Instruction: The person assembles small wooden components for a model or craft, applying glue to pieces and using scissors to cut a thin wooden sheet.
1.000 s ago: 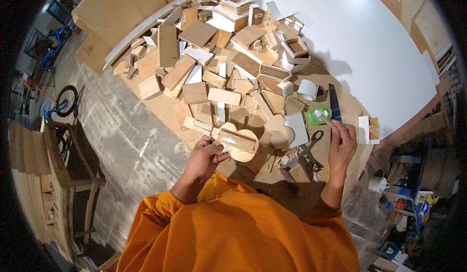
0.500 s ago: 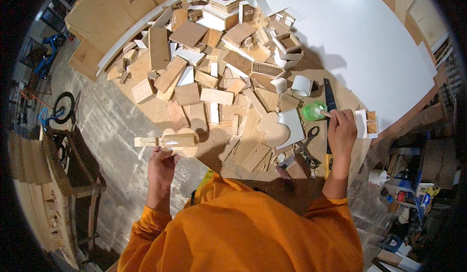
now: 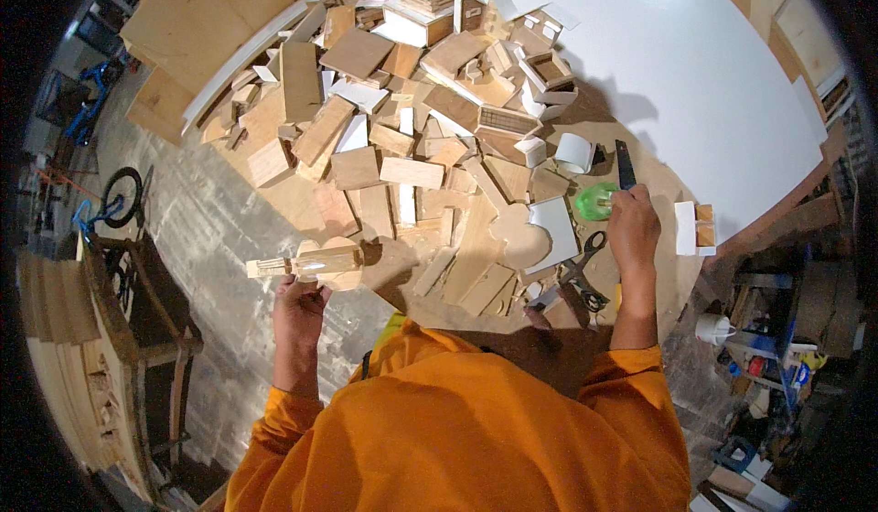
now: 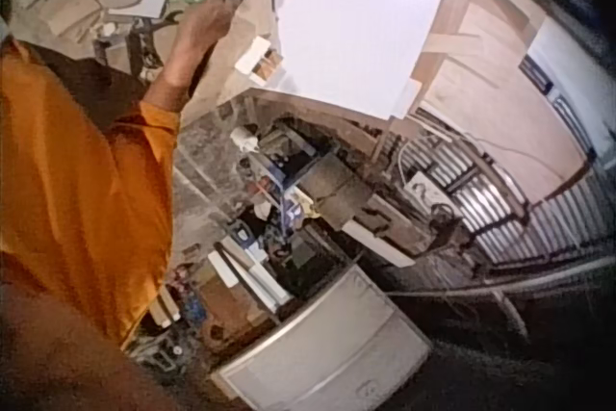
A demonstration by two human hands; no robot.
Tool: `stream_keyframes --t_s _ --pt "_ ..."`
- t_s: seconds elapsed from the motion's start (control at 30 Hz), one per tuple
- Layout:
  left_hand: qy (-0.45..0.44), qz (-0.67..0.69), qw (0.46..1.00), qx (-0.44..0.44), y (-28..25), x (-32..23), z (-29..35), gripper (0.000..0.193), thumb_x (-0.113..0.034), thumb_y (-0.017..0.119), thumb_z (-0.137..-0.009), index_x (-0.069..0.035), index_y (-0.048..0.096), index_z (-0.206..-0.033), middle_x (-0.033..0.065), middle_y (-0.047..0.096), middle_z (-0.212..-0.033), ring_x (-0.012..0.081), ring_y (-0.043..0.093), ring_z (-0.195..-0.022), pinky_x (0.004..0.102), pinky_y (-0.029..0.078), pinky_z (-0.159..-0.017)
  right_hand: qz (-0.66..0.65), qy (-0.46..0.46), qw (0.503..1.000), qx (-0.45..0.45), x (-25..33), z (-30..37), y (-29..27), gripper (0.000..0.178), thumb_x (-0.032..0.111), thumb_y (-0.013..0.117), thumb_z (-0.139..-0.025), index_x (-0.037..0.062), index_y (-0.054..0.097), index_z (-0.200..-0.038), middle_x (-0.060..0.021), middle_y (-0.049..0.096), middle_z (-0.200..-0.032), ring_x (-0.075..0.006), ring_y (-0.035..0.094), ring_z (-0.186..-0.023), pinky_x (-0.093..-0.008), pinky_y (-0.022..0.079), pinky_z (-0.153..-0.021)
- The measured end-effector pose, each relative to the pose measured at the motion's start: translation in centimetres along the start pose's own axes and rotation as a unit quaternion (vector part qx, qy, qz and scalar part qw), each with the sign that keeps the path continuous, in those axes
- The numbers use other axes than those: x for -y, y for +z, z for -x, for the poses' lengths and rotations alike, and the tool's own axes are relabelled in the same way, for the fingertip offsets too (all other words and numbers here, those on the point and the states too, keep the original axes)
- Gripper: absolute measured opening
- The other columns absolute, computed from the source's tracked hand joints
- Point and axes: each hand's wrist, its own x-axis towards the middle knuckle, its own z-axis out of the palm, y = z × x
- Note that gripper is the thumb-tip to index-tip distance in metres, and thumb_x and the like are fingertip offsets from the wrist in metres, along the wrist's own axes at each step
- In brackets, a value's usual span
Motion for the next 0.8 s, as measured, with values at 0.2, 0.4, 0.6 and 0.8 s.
stream_keyframes --t_s 0.2,0.4,0.6,0.8 --pt "-0.005 -0.005 1.0 0.005 0.1 0.0 -0.1 0.035 0.007 0.047 -0.077 -0.004 0.052 -0.11 0.01 0.063 -0.104 0.0233 0.064 -0.092 0.0351 0.056 -0.077 -0.027 -0.008 0.999 -0.046 0.4 0.5 -0.1 0.012 0.002 0.056 -0.08 0.0032 0.063 -0.089 -0.0144 0.055 -0.088 -0.0345 0.058 -0.081 -0.0425 0.047 -0.069" --pt "-0.015 -0.022 0.999 -0.019 0.8 0.5 -0.2 0.031 0.006 0.046 -0.078 -0.005 0.052 -0.107 0.0091 0.063 -0.102 0.0215 0.065 -0.085 0.0327 0.057 -0.07 -0.03 -0.021 0.999 -0.023 0.7 0.4 0.3 0.012 -0.001 0.056 -0.078 0.0025 0.062 -0.088 -0.0142 0.054 -0.089 -0.0355 0.056 -0.082 -0.0431 0.046 -0.069" --pt "-0.032 -0.029 0.999 0.018 0.9 0.9 -0.2 0.031 0.004 0.046 -0.079 -0.004 0.05 -0.109 0.0096 0.063 -0.103 0.0209 0.065 -0.088 0.0328 0.057 -0.073 -0.036 -0.018 0.998 -0.041 0.2 0.3 1.0 0.012 -0.001 0.054 -0.078 0.002 0.06 -0.088 -0.0158 0.053 -0.089 -0.0374 0.055 -0.082 -0.0442 0.046 -0.07" --pt "-0.066 -0.021 0.997 0.031 1.9 1.8 -0.3 0.031 0.004 0.048 -0.079 -0.005 0.048 -0.108 0.0101 0.062 -0.103 0.0218 0.064 -0.09 0.0344 0.057 -0.073 -0.038 0.004 0.998 -0.048 0.4 0.6 -0.6 0.011 0.002 0.052 -0.081 0.0022 0.059 -0.089 -0.0163 0.053 -0.09 -0.0372 0.055 -0.085 -0.0447 0.046 -0.071"
